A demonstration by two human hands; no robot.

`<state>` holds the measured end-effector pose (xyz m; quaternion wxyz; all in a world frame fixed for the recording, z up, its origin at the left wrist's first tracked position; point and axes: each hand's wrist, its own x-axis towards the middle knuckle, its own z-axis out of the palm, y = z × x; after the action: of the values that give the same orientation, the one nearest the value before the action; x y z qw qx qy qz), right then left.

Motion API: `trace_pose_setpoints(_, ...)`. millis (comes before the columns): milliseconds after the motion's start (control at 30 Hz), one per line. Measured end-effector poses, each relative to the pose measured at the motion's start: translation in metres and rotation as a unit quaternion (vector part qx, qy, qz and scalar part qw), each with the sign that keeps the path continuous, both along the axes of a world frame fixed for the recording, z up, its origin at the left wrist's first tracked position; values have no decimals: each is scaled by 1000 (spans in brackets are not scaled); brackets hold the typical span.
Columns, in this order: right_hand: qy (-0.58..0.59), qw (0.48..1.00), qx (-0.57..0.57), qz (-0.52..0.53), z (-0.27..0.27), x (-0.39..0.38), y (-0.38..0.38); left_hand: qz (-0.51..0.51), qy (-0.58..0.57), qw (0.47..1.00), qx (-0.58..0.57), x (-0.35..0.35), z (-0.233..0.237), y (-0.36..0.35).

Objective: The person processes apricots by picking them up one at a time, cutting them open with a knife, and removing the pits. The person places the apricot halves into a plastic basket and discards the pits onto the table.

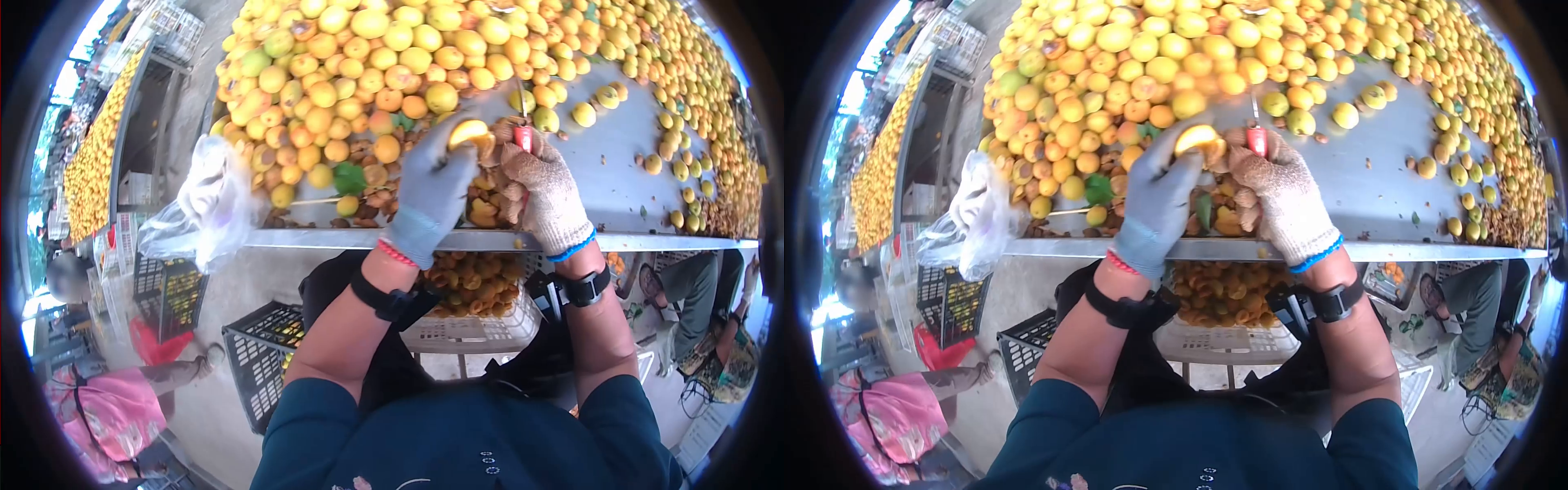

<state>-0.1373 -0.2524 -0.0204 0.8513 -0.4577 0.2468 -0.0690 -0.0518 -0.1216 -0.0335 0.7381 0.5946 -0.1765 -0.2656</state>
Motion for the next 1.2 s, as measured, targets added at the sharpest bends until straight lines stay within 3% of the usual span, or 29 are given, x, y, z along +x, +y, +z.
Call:
trace_pose_setpoints(100, 39, 997, -52, 32, 18, 2, 1, 0, -134, 989, 63, 2, -2, 0)
trace_pose_setpoints(200, 57, 989, -138, 19, 12, 2, 8, 58, -424, 898, 104, 4, -18, -5)
trace_pose_setpoints(267, 37, 984, -175, 2, 2, 0, 6, 26, -316, 944, 94, -2, -15, -2)
trace_pose_setpoints(367, 29, 910, -412, -25, -10, 0, -13, -25, -89, 993, 69, -3, 4, 2)
trace_pose_setpoints(433, 55, 848, -527, -14, -4, 0, -20, -21, -94, 993, 69, -1, 3, 2)
trace_pose_setpoints(533, 12, 902, -431, -22, 2, 0, -11, -10, -175, 981, 87, -2, -7, 1)
trace_pose_setpoints(633, 14, 874, -485, 11, -4, 3, -9, -8, -195, 976, 101, -1, -12, 1)
trace_pose_setpoints(667, 40, 889, -456, -16, -2, 3, -11, -9, -185, 977, 103, -2, -12, 2)
trace_pose_setpoints(700, 65, 902, -425, -41, 3, 3, -16, -59, -63, 989, 120, -1, 11, 8)
trace_pose_setpoints(800, 75, 940, -320, -94, 16, -4, -34, -197, -126, 970, 58, -4, 26, 25)
trace_pose_setpoints(833, 73, 946, -301, -99, 22, -9, -38, -278, -91, 953, 82, -9, 33, 31)
trace_pose_setpoints(867, 70, 951, -283, -103, 25, -15, -41, -275, -185, 939, 95, -7, 36, 32)
trace_pose_setpoints(933, 62, 954, -271, -110, 23, -20, -42, -261, -367, 884, 123, 1, 42, 37)
trace_pose_setpoints(1033, 76, 959, -253, -107, 27, -28, -42, -76, -207, 956, 192, 40, 48, 46)
trace_pose_setpoints(1100, 70, 962, -246, -97, 28, -31, -42, -2, -232, 932, 278, 79, 35, 54)
trace_pose_setpoints(1200, 80, 966, -234, -76, 32, -33, -41, 52, -428, 841, 326, 114, 9, 34)
